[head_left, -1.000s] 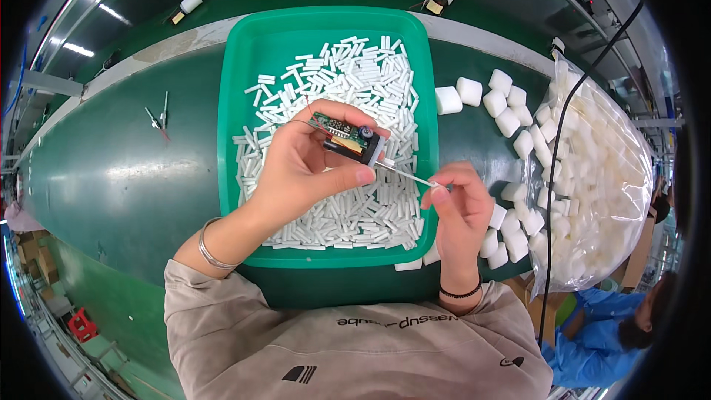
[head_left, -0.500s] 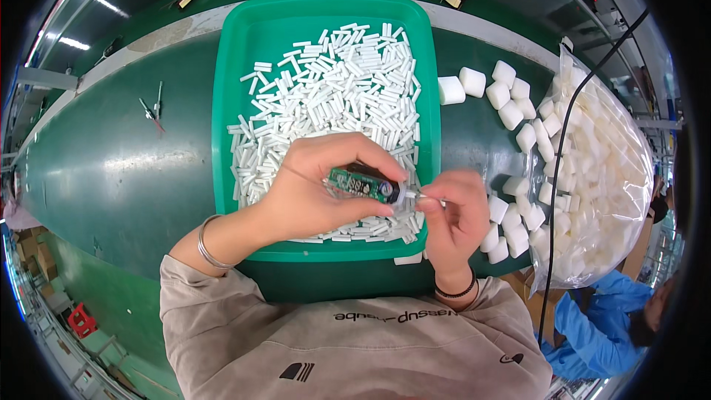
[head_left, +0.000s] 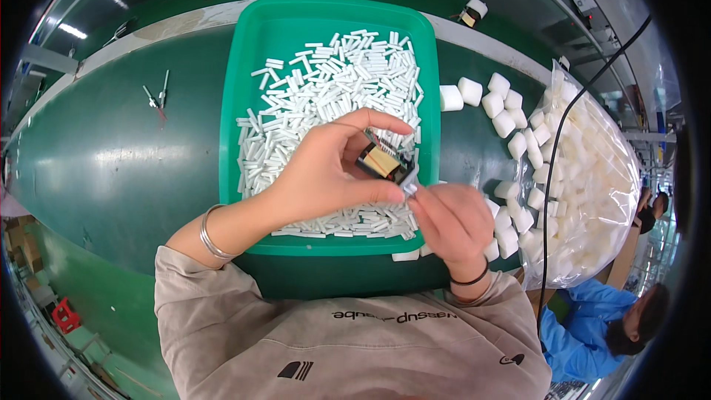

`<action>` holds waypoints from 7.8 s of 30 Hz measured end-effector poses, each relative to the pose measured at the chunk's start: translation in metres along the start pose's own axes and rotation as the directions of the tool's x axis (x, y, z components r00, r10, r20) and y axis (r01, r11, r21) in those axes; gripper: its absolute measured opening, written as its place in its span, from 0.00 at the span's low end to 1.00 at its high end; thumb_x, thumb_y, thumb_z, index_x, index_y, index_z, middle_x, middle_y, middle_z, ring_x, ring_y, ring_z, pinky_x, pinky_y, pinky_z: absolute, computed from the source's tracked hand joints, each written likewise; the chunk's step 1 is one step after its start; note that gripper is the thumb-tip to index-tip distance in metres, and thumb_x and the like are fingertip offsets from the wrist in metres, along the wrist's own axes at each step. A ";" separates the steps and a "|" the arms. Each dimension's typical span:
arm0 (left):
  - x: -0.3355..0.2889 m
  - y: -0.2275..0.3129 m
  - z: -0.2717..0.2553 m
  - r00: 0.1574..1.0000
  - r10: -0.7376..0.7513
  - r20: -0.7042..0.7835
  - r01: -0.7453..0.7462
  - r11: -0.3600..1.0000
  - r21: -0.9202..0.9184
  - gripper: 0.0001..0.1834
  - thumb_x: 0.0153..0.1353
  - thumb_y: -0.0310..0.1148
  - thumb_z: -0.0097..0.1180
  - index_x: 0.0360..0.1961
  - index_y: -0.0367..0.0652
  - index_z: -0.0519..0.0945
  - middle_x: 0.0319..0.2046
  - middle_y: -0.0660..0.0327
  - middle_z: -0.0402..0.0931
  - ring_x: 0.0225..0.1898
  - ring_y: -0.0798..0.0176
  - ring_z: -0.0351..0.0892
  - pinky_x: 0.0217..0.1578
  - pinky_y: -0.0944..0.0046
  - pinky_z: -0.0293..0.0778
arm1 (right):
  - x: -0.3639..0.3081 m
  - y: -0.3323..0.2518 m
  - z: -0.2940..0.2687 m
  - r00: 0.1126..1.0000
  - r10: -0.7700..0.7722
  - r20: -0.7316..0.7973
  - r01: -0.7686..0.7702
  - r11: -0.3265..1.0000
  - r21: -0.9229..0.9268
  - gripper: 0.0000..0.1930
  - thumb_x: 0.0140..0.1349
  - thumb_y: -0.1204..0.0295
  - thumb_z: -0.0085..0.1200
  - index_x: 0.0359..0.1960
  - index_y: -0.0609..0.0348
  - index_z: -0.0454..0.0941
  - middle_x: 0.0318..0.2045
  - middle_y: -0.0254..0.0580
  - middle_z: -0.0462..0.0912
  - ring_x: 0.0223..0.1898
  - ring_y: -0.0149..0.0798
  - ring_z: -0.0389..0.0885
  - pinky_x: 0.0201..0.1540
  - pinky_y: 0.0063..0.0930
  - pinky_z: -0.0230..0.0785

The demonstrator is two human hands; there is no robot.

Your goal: The person picks up circuit boards with attached copper coils, fits white plastic tubes onto them by hand, and places the finished units onto a green conveyor belt.

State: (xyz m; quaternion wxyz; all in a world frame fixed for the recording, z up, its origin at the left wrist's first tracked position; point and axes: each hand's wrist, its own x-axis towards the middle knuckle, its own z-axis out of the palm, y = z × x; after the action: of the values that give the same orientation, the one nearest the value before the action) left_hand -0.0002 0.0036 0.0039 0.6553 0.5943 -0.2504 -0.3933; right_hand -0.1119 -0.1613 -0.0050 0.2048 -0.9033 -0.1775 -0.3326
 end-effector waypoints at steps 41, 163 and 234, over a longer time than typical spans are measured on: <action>-0.002 -0.011 -0.006 0.959 0.275 -0.061 -0.278 0.960 -0.043 0.19 0.33 0.19 0.67 0.30 0.39 0.74 0.32 0.57 0.76 0.36 0.65 0.76 0.38 0.67 0.72 | -0.007 -0.005 0.032 0.905 0.353 -0.237 -0.162 0.801 0.576 0.29 0.40 0.79 0.63 0.46 0.59 0.63 0.32 0.53 0.77 0.32 0.45 0.79 0.31 0.29 0.73; -0.006 -0.010 -0.002 0.917 0.395 0.062 -0.394 0.865 0.311 0.26 0.39 0.29 0.67 0.40 0.38 0.70 0.34 0.56 0.74 0.36 0.65 0.74 0.39 0.67 0.68 | -0.008 -0.009 0.019 0.772 0.636 -0.014 -0.503 0.624 0.599 0.07 0.39 0.82 0.60 0.23 0.65 0.77 0.22 0.41 0.78 0.21 0.33 0.74 0.23 0.19 0.65; -0.007 -0.011 -0.005 0.973 0.225 0.050 -0.227 0.973 0.046 0.17 0.39 0.22 0.64 0.32 0.36 0.74 0.34 0.55 0.77 0.39 0.62 0.76 0.43 0.65 0.70 | 0.000 -0.010 0.027 0.908 0.389 -0.153 -0.247 0.795 0.554 0.17 0.34 0.72 0.67 0.22 0.61 0.69 0.30 0.44 0.79 0.31 0.42 0.77 0.31 0.27 0.69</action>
State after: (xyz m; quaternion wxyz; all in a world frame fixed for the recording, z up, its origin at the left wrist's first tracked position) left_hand -0.0024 0.0121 -0.0070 0.6744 0.5699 -0.3409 -0.3227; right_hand -0.1023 -0.1400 -0.0212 0.5172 -0.7784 -0.0772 -0.3473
